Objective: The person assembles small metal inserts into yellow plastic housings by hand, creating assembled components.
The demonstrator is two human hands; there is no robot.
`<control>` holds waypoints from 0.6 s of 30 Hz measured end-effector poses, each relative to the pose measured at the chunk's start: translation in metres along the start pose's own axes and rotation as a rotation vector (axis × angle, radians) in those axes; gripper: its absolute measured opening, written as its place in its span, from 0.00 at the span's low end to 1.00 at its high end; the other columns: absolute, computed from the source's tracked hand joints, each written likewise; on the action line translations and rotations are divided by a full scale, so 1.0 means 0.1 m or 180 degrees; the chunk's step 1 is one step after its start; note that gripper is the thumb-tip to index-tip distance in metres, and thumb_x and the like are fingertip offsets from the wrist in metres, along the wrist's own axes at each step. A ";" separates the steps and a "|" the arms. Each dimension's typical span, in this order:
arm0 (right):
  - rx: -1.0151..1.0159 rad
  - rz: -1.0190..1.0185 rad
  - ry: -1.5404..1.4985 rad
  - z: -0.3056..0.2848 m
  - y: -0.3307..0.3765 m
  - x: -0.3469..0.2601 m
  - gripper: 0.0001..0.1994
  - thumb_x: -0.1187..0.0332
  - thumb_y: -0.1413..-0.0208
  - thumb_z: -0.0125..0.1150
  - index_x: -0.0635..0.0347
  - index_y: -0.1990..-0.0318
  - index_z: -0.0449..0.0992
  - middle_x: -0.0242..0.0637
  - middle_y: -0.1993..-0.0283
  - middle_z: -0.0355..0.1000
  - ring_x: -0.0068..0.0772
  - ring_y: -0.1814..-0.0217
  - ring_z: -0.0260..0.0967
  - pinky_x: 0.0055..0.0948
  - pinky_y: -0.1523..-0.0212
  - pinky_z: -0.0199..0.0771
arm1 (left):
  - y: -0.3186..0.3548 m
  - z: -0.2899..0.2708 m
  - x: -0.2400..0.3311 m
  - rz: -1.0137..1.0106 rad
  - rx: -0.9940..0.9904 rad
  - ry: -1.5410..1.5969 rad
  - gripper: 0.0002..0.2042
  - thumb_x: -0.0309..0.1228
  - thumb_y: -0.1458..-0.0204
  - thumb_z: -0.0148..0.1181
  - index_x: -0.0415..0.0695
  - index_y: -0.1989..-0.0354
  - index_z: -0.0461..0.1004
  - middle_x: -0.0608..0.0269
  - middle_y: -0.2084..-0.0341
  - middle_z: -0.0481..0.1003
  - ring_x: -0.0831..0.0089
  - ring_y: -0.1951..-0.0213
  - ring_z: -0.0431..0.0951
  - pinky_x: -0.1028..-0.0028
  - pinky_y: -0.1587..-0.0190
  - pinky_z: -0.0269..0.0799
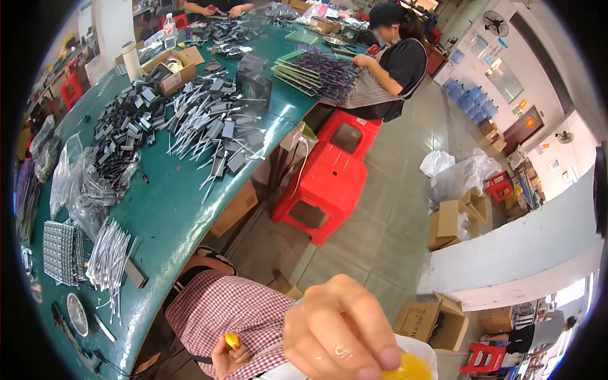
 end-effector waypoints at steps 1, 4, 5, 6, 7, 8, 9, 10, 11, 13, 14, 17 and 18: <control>-0.0002 0.0012 0.0052 0.02 0.00 0.01 0.09 0.77 0.54 0.64 0.68 0.63 0.75 0.50 0.60 0.70 0.36 0.64 0.69 0.22 0.66 0.69 | 0.01 -0.01 0.00 -0.0012 -0.0033 -0.0011 0.12 0.38 0.44 0.47 0.42 0.66 0.71 0.65 0.80 0.70 0.78 0.83 0.66 0.79 0.82 0.62; 0.0002 0.0039 0.0148 0.04 0.02 0.04 0.10 0.77 0.54 0.64 0.70 0.63 0.74 0.51 0.61 0.70 0.36 0.64 0.69 0.23 0.66 0.69 | 0.03 -0.03 -0.04 -0.0172 -0.0055 0.0082 0.12 0.38 0.43 0.47 0.42 0.65 0.71 0.66 0.81 0.69 0.79 0.83 0.64 0.80 0.82 0.61; 0.0013 0.0044 0.0152 0.03 0.03 0.06 0.10 0.77 0.54 0.64 0.70 0.63 0.74 0.51 0.61 0.70 0.37 0.64 0.69 0.23 0.66 0.69 | 0.03 -0.04 -0.04 -0.0212 -0.0038 0.0122 0.12 0.38 0.43 0.47 0.42 0.65 0.70 0.66 0.81 0.69 0.79 0.83 0.64 0.80 0.82 0.61; 0.0025 0.0050 0.0161 0.02 0.04 0.07 0.11 0.77 0.54 0.64 0.70 0.63 0.74 0.51 0.61 0.70 0.37 0.64 0.69 0.23 0.66 0.69 | 0.01 -0.03 -0.03 -0.0257 -0.0023 0.0162 0.12 0.38 0.43 0.46 0.42 0.65 0.70 0.66 0.81 0.69 0.79 0.83 0.63 0.80 0.82 0.60; 0.0039 0.0051 0.0174 0.03 0.05 0.08 0.11 0.77 0.54 0.65 0.71 0.63 0.74 0.52 0.61 0.70 0.37 0.64 0.69 0.23 0.66 0.69 | 0.02 -0.04 -0.03 -0.0305 -0.0008 0.0197 0.12 0.38 0.43 0.46 0.42 0.65 0.70 0.66 0.81 0.69 0.79 0.83 0.63 0.80 0.83 0.60; 0.0053 0.0054 0.0191 0.04 0.06 0.08 0.11 0.77 0.55 0.65 0.71 0.63 0.74 0.52 0.61 0.70 0.37 0.64 0.69 0.23 0.66 0.69 | 0.03 -0.04 -0.03 -0.0356 0.0005 0.0231 0.12 0.38 0.43 0.46 0.42 0.65 0.70 0.66 0.81 0.68 0.79 0.84 0.62 0.80 0.83 0.59; 0.0065 0.0059 0.0210 0.05 0.07 0.09 0.11 0.77 0.55 0.65 0.72 0.63 0.74 0.52 0.61 0.70 0.37 0.64 0.69 0.23 0.66 0.70 | 0.03 -0.03 -0.03 -0.0408 0.0015 0.0266 0.12 0.38 0.42 0.46 0.42 0.65 0.70 0.66 0.82 0.68 0.80 0.84 0.62 0.81 0.83 0.59; 0.0076 0.0065 0.0230 0.06 0.08 0.09 0.12 0.77 0.55 0.65 0.72 0.63 0.73 0.53 0.61 0.70 0.38 0.64 0.69 0.24 0.66 0.70 | 0.04 -0.03 -0.03 -0.0460 0.0022 0.0301 0.12 0.38 0.42 0.45 0.41 0.65 0.70 0.67 0.82 0.68 0.80 0.84 0.61 0.81 0.83 0.58; 0.0090 0.0064 0.0238 0.06 0.09 0.11 0.12 0.76 0.55 0.65 0.73 0.63 0.73 0.53 0.61 0.70 0.38 0.64 0.69 0.24 0.66 0.70 | 0.04 -0.03 -0.03 -0.0504 0.0041 0.0337 0.12 0.38 0.42 0.45 0.41 0.65 0.69 0.67 0.82 0.67 0.80 0.84 0.61 0.81 0.83 0.58; 0.0100 0.0071 0.0271 0.08 0.10 0.13 0.12 0.76 0.55 0.65 0.73 0.63 0.73 0.54 0.61 0.70 0.38 0.64 0.69 0.24 0.66 0.70 | 0.05 -0.03 -0.03 -0.0593 0.0054 0.0403 0.12 0.38 0.42 0.45 0.41 0.65 0.69 0.67 0.82 0.67 0.80 0.84 0.60 0.81 0.84 0.57; 0.0094 0.0079 0.0296 0.09 0.10 0.13 0.13 0.76 0.55 0.65 0.74 0.62 0.73 0.54 0.61 0.70 0.38 0.64 0.69 0.24 0.66 0.70 | 0.05 -0.04 -0.03 -0.0638 0.0045 0.0433 0.12 0.38 0.42 0.45 0.41 0.65 0.69 0.67 0.82 0.67 0.81 0.85 0.59 0.82 0.84 0.57; 0.0026 0.0109 0.0394 0.15 0.09 0.15 0.14 0.76 0.56 0.66 0.75 0.62 0.72 0.55 0.61 0.70 0.39 0.63 0.69 0.25 0.66 0.70 | 0.10 -0.03 -0.03 -0.0757 -0.0030 0.0503 0.12 0.38 0.41 0.44 0.41 0.65 0.68 0.67 0.83 0.66 0.81 0.85 0.58 0.82 0.84 0.55; -0.0009 0.0118 0.0439 0.18 0.08 0.15 0.14 0.76 0.56 0.66 0.75 0.62 0.72 0.55 0.61 0.69 0.39 0.63 0.69 0.25 0.66 0.70 | 0.12 -0.03 -0.04 -0.0798 -0.0070 0.0516 0.13 0.38 0.41 0.44 0.41 0.65 0.68 0.68 0.83 0.65 0.81 0.85 0.57 0.82 0.85 0.55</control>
Point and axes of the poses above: each hand's wrist, its own y-axis away from the middle knuckle, its own z-axis out of the palm, x = y × z, the point moved 2 cm from there along -y, towards the middle knuckle
